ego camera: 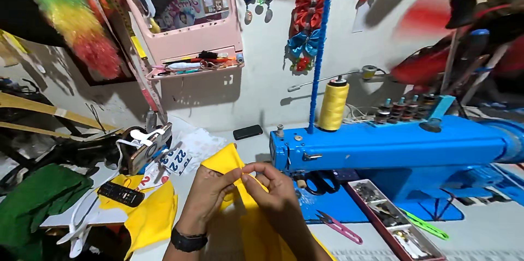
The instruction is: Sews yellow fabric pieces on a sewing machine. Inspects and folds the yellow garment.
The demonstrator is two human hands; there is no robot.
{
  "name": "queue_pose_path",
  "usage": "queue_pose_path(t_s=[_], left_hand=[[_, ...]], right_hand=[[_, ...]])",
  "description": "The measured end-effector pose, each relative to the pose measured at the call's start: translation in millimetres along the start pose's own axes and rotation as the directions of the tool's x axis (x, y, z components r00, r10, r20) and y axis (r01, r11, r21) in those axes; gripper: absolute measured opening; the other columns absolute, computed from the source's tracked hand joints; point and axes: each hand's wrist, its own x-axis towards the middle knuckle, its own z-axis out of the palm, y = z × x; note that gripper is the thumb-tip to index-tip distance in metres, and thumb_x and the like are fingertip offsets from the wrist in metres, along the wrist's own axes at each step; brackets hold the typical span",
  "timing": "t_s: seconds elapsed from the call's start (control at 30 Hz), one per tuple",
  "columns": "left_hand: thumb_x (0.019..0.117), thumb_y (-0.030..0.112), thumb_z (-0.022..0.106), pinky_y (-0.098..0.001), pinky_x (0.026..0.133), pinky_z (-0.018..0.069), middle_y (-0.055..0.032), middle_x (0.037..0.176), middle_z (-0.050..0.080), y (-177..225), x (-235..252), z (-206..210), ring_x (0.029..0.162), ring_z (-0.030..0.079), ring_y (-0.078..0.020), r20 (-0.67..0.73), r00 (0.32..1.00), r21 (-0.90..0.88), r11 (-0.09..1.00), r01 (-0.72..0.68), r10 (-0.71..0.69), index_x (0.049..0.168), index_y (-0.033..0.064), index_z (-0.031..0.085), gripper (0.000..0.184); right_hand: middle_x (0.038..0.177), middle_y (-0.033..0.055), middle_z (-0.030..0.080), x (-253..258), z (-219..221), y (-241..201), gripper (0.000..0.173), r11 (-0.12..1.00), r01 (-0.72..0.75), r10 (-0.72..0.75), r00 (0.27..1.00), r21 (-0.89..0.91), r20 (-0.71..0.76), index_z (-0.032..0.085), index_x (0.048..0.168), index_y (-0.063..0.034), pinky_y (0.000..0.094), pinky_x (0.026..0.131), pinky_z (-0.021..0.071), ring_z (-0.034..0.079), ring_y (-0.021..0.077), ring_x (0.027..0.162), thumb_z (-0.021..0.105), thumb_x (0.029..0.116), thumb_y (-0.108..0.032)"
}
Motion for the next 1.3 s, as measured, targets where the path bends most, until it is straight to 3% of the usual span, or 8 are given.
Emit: queue_pose_path(t_s=[0.17, 0.3, 0.67, 0.97, 1.03, 1.13, 1.2, 1.3], left_hand=[[0.0842, -0.011, 0.069, -0.0273, 0.075, 0.0634, -0.0070, 0.094, 0.077, 1, 2, -6, 0.083, 0.075, -0.0121, 0.077, 0.996, 0.078, 0.997, 0.030, -0.036, 0.114, 0.0006, 0.063, 0.033], [0.0866, -0.008, 0.069, -0.0320, 0.079, 0.0634, -0.0095, 0.095, 0.074, 1, 8, -8, 0.085, 0.074, -0.0155, -0.022, 1.000, 0.205, 0.979, 0.007, -0.002, 0.120, -0.0038, 0.059, 0.035], [0.1043, 0.002, 0.052, -0.0259, 0.067, 0.0617, -0.0123, 0.093, 0.076, 13, 22, -13, 0.078, 0.075, -0.0163, -0.224, 0.972, 0.146, 0.985, 0.097, -0.063, 0.121, -0.0001, 0.060, 0.018], [0.0980, 0.001, 0.064, -0.0216, 0.056, 0.0559, -0.0044, 0.085, 0.074, 18, 32, -21, 0.063, 0.067, -0.0084, -0.236, 0.946, 0.428, 0.898, -0.104, 0.222, 0.109, 0.0025, 0.066, 0.011], [0.1018, 0.005, 0.059, -0.0222, 0.056, 0.0576, -0.0062, 0.087, 0.074, 20, 32, -14, 0.064, 0.069, -0.0099, -0.210, 0.967, 0.434, 0.900, -0.041, 0.146, 0.115, 0.0016, 0.062, 0.014], [0.1085, 0.017, 0.050, -0.0288, 0.065, 0.0624, -0.0105, 0.098, 0.074, 33, 34, -5, 0.076, 0.074, -0.0164, -0.152, 0.988, 0.399, 0.912, 0.094, -0.035, 0.128, 0.0030, 0.053, 0.024], [0.1044, 0.008, 0.055, -0.0298, 0.072, 0.0627, -0.0104, 0.104, 0.074, 42, 32, -6, 0.085, 0.074, -0.0170, -0.025, 0.993, 0.389, 0.914, 0.113, -0.112, 0.127, 0.0030, 0.053, 0.023], [0.0911, -0.008, 0.066, -0.0259, 0.069, 0.0614, -0.0033, 0.096, 0.074, 42, 26, -14, 0.078, 0.071, -0.0099, 0.102, 0.990, 0.429, 0.902, 0.042, -0.094, 0.116, 0.0074, 0.061, 0.030]], right_hand=[[0.068, -0.0111, 0.058, 6, -18, -6, 0.016, 0.986, -0.137, 0.155, 0.966, -0.100, 0.206, 0.065, 0.113, -0.0072, 0.0120, 0.053, 0.0410, 0.047, -0.0058, 0.055, 0.062, 0.0986, -0.013], [0.075, -0.0060, 0.060, 3, -33, 6, 0.032, 0.945, -0.207, 0.264, 0.939, -0.253, 0.219, 0.064, 0.127, -0.0081, 0.0159, 0.058, 0.0467, 0.054, -0.0005, 0.061, 0.067, 0.0968, -0.019], [0.090, -0.0035, 0.072, -26, -57, 26, 0.023, 0.911, -0.173, 0.246, 0.957, -0.374, 0.157, 0.072, 0.109, -0.0108, 0.0185, 0.071, 0.0558, 0.067, -0.0005, 0.078, 0.062, 0.1007, -0.029], [0.077, -0.0050, 0.066, -38, -66, 42, 0.027, 0.907, -0.136, 0.217, 0.962, -0.399, 0.165, 0.069, 0.096, -0.0086, 0.0156, 0.065, 0.0509, 0.061, -0.0037, 0.069, 0.054, 0.1052, -0.028], [0.081, -0.0025, 0.067, -35, -64, 42, 0.025, 0.890, -0.176, 0.258, 0.955, -0.420, 0.147, 0.068, 0.102, -0.0086, 0.0209, 0.068, 0.0534, 0.063, 0.0008, 0.073, 0.057, 0.1035, -0.030], [0.111, 0.0096, 0.071, -32, -64, 41, 0.034, 0.847, -0.195, 0.312, 0.936, -0.495, 0.165, 0.063, 0.126, -0.0060, 0.0408, 0.091, 0.0569, 0.069, 0.0182, 0.102, 0.065, 0.0984, -0.026], [0.128, 0.0159, 0.066, -35, -65, 49, 0.048, 0.817, -0.150, 0.300, 0.935, -0.557, 0.188, 0.058, 0.138, -0.0043, 0.0526, 0.105, 0.0492, 0.063, 0.0297, 0.121, 0.069, 0.0939, -0.021], [0.140, 0.0171, 0.060, -61, -73, 69, 0.061, 0.737, -0.184, 0.363, 0.920, -0.650, 0.151, 0.053, 0.147, -0.0062, 0.0612, 0.110, 0.0406, 0.055, 0.0356, 0.132, 0.072, 0.0916, -0.024]])
